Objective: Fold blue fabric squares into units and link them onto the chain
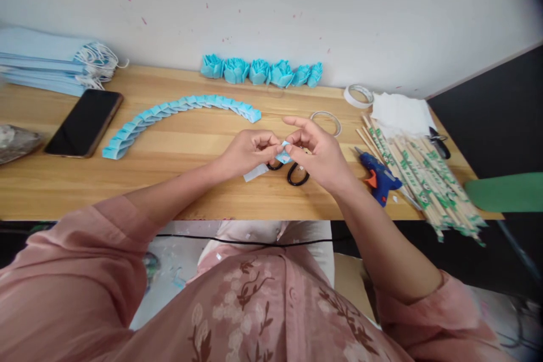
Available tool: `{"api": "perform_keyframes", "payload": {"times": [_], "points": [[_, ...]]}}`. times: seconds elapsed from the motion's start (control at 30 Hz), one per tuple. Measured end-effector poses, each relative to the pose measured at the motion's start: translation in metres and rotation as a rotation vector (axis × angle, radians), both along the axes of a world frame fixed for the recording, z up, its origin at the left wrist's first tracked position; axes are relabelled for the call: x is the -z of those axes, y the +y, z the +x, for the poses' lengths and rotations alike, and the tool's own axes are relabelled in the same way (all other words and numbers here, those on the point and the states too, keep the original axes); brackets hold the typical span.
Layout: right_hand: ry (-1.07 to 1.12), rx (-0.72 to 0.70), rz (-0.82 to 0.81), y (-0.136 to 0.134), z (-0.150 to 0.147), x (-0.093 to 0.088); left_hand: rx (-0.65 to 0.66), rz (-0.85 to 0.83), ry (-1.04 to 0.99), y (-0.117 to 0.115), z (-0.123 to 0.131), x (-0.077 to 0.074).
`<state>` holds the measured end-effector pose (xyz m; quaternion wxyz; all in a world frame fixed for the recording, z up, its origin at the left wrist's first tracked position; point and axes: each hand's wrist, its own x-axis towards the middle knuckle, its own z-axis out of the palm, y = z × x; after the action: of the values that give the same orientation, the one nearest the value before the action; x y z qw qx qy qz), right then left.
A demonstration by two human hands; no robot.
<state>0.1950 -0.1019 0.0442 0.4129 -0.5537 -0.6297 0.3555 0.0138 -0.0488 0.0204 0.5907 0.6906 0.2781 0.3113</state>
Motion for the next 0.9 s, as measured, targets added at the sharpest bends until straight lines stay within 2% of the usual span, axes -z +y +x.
{"api": "perform_keyframes", "payload": {"times": [0.27, 0.5, 0.9], "points": [[0.091, 0.01, 0.008, 0.0018, 0.0008, -0.0008, 0.123, -0.043, -0.026, -0.0005, -0.0028, -0.0017], [0.081, 0.035, 0.055, 0.0043, 0.0047, 0.0025, 0.045, -0.066, -0.061, -0.002, -0.0031, -0.008], [0.028, 0.033, 0.056, 0.0046, -0.0004, 0.0025, 0.03, -0.134, -0.054, -0.0006, 0.0004, -0.0055]]}}
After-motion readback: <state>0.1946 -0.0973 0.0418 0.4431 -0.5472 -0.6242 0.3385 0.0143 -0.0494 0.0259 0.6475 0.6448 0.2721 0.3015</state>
